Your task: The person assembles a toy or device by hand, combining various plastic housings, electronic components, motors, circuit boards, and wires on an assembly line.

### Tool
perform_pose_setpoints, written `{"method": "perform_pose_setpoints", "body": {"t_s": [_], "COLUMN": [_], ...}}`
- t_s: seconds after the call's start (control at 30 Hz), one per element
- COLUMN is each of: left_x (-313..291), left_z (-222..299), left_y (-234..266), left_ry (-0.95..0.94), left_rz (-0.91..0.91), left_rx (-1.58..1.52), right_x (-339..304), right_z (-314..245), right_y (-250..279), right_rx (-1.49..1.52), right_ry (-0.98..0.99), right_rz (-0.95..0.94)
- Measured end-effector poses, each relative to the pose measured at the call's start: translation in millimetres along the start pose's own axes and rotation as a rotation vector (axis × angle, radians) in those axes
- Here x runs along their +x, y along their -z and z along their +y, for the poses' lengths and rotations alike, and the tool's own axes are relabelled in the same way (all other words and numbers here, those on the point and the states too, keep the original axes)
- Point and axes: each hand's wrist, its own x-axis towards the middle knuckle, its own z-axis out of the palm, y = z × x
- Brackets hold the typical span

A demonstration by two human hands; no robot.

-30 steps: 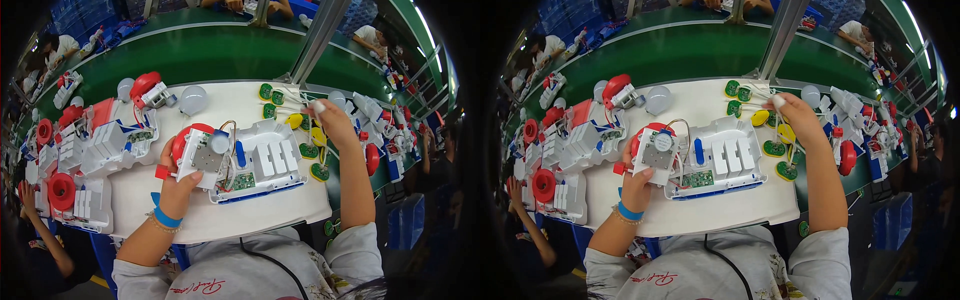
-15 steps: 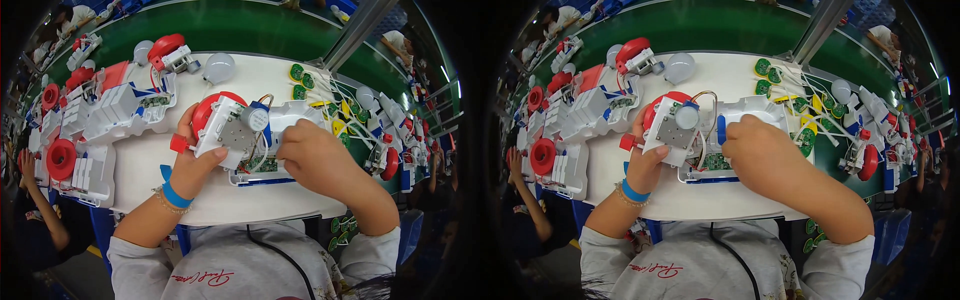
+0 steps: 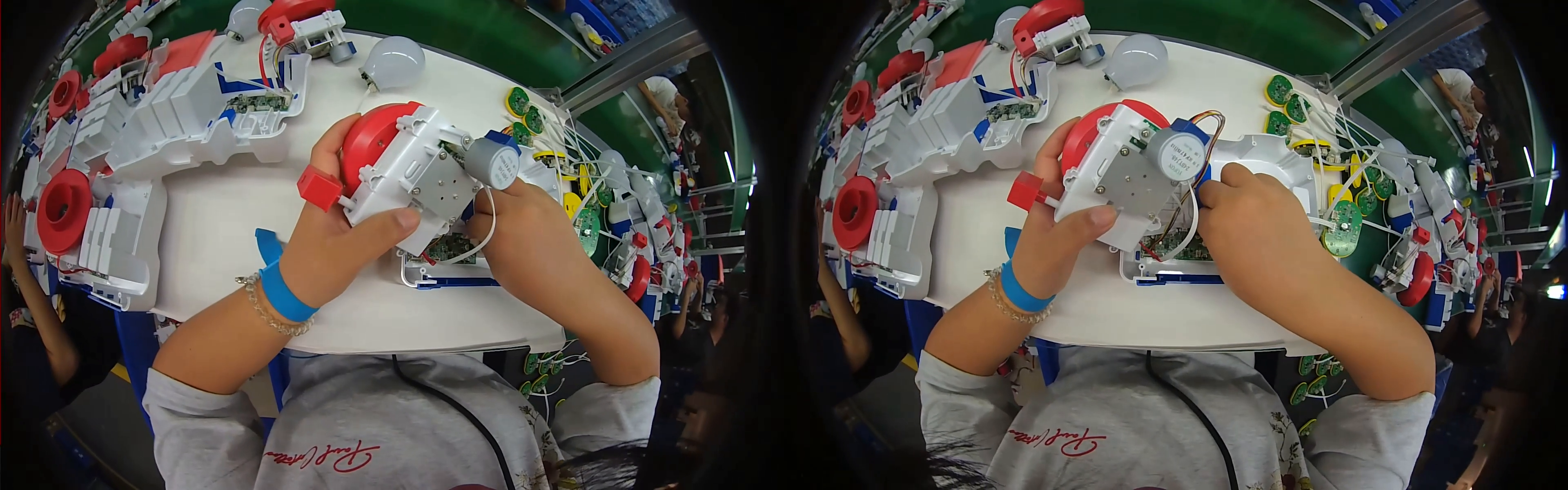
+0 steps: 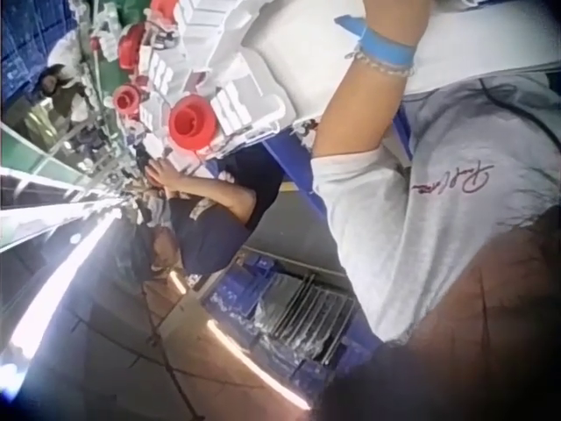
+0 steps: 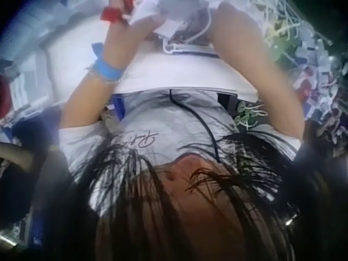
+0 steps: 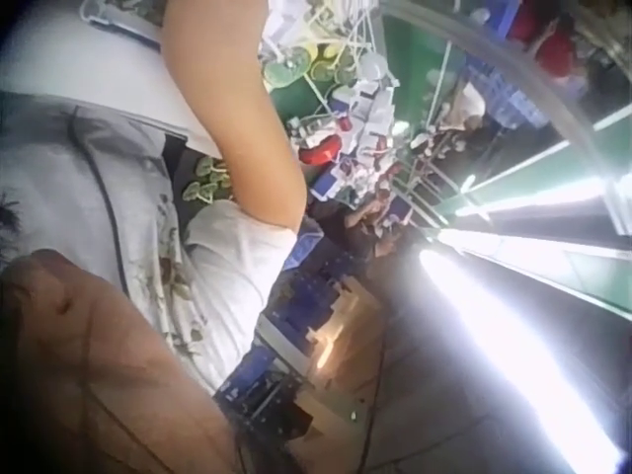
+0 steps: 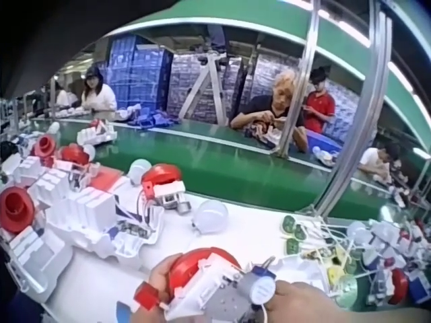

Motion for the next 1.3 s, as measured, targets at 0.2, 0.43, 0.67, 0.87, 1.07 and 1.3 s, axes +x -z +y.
{"method": "perform_pose_setpoints", "body": {"t_s": [0.2, 0.43, 0.67, 0.87, 1.07, 1.3], "left_x": [-1, -2, 0, 3, -2, 8], "left_z": [-1, 2, -1, 0, -2, 1], "left_y": [-1, -1, -2, -5, 0, -12], "left_ry": [-0.006, 0.016, -0.004, -0.026, -0.047, -0.217], "left_rz": [0.001, 0.018, -0.013, -0.054, -0.069, -0.224], "left_rx": [-0.002, 0.002, 0.001, 0.011, 0.082, 0.441], "right_x": [0, 4, 6, -1, -67, -100], "right_z": [-8, -12, -12, -1, 17, -14], "right_y": [1, -1, -6, -9, -6, -55], "right_rx": [-0.055, -0.032, 0.112, 0.030, 0.327, 0.232], "right_ry": [0.009, 0.022, -0.016, 0.042, -0.107, -0.248], "right_rz": [0.029, 0.008, 0.022, 0.053, 0.441, 0.520]}}
